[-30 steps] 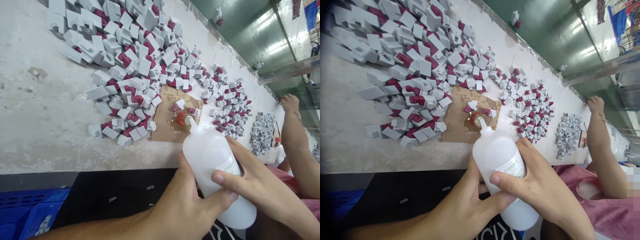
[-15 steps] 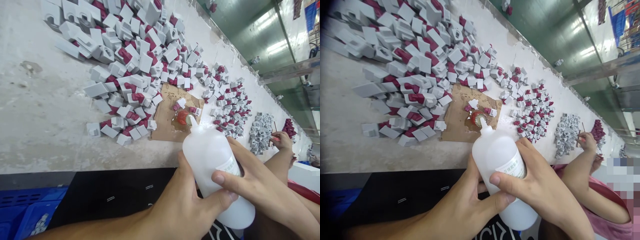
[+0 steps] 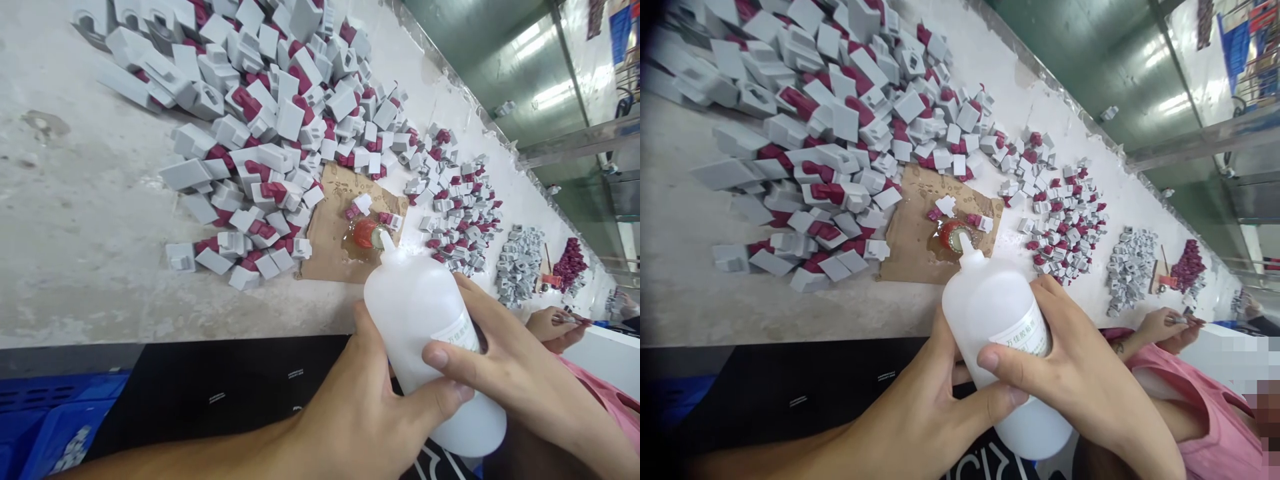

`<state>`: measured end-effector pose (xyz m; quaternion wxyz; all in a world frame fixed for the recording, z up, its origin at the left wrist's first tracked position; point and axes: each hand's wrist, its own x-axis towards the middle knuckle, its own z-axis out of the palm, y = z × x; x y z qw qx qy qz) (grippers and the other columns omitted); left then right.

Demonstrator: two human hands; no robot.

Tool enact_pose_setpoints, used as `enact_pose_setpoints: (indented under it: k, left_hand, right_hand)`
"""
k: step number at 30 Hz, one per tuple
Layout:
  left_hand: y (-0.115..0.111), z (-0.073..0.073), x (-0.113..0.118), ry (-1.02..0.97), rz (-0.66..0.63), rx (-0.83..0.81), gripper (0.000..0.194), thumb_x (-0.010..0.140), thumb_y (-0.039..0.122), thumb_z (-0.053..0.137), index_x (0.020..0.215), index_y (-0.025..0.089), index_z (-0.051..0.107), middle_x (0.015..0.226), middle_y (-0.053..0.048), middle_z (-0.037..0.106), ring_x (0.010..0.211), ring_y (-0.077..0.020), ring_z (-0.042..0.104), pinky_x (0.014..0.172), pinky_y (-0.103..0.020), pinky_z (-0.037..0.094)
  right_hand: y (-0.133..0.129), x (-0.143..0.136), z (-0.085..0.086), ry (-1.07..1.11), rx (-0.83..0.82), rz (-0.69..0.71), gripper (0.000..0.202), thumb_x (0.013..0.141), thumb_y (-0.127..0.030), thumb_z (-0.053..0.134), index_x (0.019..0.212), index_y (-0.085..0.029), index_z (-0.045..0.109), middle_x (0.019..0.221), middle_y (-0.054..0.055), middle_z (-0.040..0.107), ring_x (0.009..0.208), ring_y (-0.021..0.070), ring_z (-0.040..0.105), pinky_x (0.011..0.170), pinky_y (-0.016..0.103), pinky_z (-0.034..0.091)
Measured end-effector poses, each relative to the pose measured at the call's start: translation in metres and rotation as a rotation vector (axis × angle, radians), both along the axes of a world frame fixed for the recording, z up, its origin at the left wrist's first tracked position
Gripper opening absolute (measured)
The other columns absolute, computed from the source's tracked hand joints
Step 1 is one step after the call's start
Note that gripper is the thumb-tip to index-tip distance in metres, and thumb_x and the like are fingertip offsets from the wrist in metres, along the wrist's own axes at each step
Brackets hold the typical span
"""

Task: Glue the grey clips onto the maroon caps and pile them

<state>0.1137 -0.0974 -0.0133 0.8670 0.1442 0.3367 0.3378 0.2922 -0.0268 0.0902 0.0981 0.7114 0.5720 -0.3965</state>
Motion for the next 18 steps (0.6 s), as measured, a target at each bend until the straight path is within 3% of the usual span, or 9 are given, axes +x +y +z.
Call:
enact_pose_setpoints:
  k: [4,10,18]
  left_hand:
    - [-0.0004,-0.0013,-0.0005,-0.022,0.003,0.004,0.114,0.088,0.042,0.105,0.183,0.030,0.044,0.162,-0.018,0.074,0.154,-0.0518,0.069,0.127,-0.070,0.063]
    - [-0.0001,0.0034,0.0005,0.037,-0.026,-0.011,0.106,0.094,0.054,0.100,0.181,0.028,0.045,0.163,-0.019,0.073,0.154,-0.0502,0.069,0.131,-0.072,0.058]
    - [-0.0004,0.0006,0.0003,0.027,-0.041,0.008,0.120,0.085,0.043,0.107,0.185,0.028,0.041,0.162,-0.019,0.073,0.153,-0.0524,0.070,0.128,-0.071,0.061]
  right_hand:
    - [-0.0007,0.0020,-0.0018,0.009,-0.006,0.001,0.061,0.092,-0.078,0.087,0.132,-0.032,0.083,0.124,0.004,0.083,0.108,0.0343,0.080,0.092,0.042,0.065]
    - [-0.0018,0.0039,-0.0010,0.010,-0.002,0.008,0.061,0.093,-0.078,0.086,0.134,-0.031,0.083,0.127,0.005,0.083,0.111,0.0358,0.081,0.090,0.042,0.067]
    - [-0.0010,0.0026,-0.0004,0.032,0.013,0.005,0.059,0.093,-0.076,0.088,0.131,-0.031,0.084,0.126,0.005,0.084,0.109,0.0354,0.081,0.091,0.042,0.067]
